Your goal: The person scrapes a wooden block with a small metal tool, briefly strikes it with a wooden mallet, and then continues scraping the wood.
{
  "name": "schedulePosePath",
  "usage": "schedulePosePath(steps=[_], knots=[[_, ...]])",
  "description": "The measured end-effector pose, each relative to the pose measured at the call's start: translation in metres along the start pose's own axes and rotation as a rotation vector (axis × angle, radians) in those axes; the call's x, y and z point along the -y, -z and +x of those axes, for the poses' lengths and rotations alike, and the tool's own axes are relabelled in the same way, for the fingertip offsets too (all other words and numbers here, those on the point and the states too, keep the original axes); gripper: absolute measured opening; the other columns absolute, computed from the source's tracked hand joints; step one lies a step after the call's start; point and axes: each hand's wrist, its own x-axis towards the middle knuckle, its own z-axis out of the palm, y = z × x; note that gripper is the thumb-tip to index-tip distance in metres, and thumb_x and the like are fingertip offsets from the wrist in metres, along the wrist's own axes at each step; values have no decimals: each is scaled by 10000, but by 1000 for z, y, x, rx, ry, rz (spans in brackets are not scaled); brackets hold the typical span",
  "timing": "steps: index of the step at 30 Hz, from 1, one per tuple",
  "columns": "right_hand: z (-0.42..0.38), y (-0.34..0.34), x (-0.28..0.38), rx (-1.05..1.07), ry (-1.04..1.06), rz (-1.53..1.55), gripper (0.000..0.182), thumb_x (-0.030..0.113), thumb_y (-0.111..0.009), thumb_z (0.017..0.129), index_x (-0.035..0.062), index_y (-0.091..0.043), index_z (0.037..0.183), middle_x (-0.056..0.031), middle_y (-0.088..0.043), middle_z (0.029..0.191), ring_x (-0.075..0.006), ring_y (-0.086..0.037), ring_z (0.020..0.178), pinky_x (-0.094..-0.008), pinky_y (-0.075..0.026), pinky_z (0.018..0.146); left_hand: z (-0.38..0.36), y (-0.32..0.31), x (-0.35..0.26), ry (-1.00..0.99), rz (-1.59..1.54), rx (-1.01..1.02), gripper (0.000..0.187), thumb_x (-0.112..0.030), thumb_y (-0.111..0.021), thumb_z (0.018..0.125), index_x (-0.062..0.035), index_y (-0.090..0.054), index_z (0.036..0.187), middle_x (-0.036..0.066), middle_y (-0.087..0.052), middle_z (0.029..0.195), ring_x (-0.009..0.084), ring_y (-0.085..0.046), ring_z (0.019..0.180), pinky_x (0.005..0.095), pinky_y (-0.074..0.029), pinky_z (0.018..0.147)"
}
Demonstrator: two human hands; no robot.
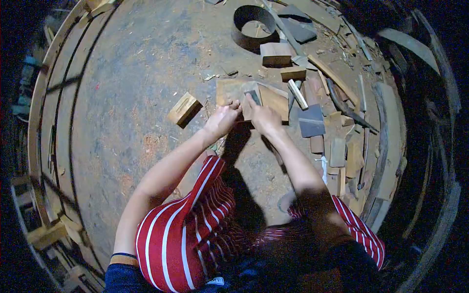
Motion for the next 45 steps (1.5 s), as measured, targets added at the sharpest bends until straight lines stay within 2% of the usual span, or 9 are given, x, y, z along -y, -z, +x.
schedulePosePath(steps=[3, 5, 7, 21, 23, 25, 27, 28, 45], knots=[[15, 6, 5, -54, -8, 48, 505, 220, -359, 905, 281, -292, 1402, -201, -659, 870, -372, -654, 807, -487, -520, 666, 1, -5, 4, 6, -17, 18, 255, -90, -555, 765, 7, -556, 1001, 180, -553, 1105, 354, -537, 1066, 428, -489, 848], [11, 10, 6, -9, -14, 50, 595, 118, -347, 854, 265, -263, 1424, -245, -641, 892, -398, -637, 825, -490, -505, 732, 2, -3, 0, 13, -41, 21, 247, -95, -546, 772, 3, -558, 999, 177, -559, 1094, 361, -544, 1055, 432, -488, 848], [-8, 8, 4, 4, -3, 22, 605, 107, -361, 846, 266, -268, 1422, -245, -641, 882, -397, -639, 816, -489, -508, 725, -2, -2, -1, -5, 12, -92, 246, -92, -539, 775, 7, -555, 1000, 171, -560, 1097, 364, -540, 1057, 429, -484, 857], [-7, 3, 6, 8, 29, 25, 558, 142, -376, 873, 255, -283, 1412, -208, -658, 856, -376, -653, 780, -488, -516, 664, -2, -3, 3, -14, -12, -23, 248, -72, -553, 742, 10, -572, 975, 194, -551, 1167, 368, -528, 1071, 416, -483, 868], [-17, 4, 8, 37, 33, 59, 620, 93, -393, 832, 263, -286, 1418, -244, -642, 855, -396, -641, 803, -499, -508, 699, 0, -2, 1, 37, -18, 15, 382, -92, -569, 739, -61, -550, 1119, 131, -551, 1149, 368, -523, 1056, 423, -486, 840], [-18, 6, 9, 32, 8, 83, 628, 85, -395, 827, 264, -283, 1419, -238, -644, 844, -393, -643, 793, -506, -509, 698, -1, -5, 5, 4, -34, 11, 385, -108, -574, 750, -53, -538, 1129, 137, -565, 1110, 374, -535, 1031, 427, -485, 837], [-16, 4, 12, 17, -1, 73, 624, 88, -394, 829, 264, -285, 1418, -235, -645, 842, -390, -645, 785, -505, -511, 695, 1, -11, 7, -51, 7, -88, 204, -92, -567, 742, 24, -579, 910, 177, -565, 1026, 355, -546, 1008, 423, -488, 820], [-13, 5, 11, -6, 4, 50, 620, 91, -392, 831, 263, -286, 1417, -231, -647, 840, -387, -647, 778, -505, -513, 692, 4, -2, -1, 25, -10, 29, 180, -101, -579, 737, 19, -582, 871, 180, -563, 1024, 349, -548, 1000, 416, -488, 816], [-25, -12, 4, -78, 28, 21, 595, 118, -404, 842, 255, -296, 1411, -194, -666, 838, -352, -666, 746, -499, -523, 629, -2, -1, -2, -19, 19, -74, 236, -72, -565, 738, 30, -556, 951, 177, -562, 1011, 355, -550, 995, 412, -483, 811]])
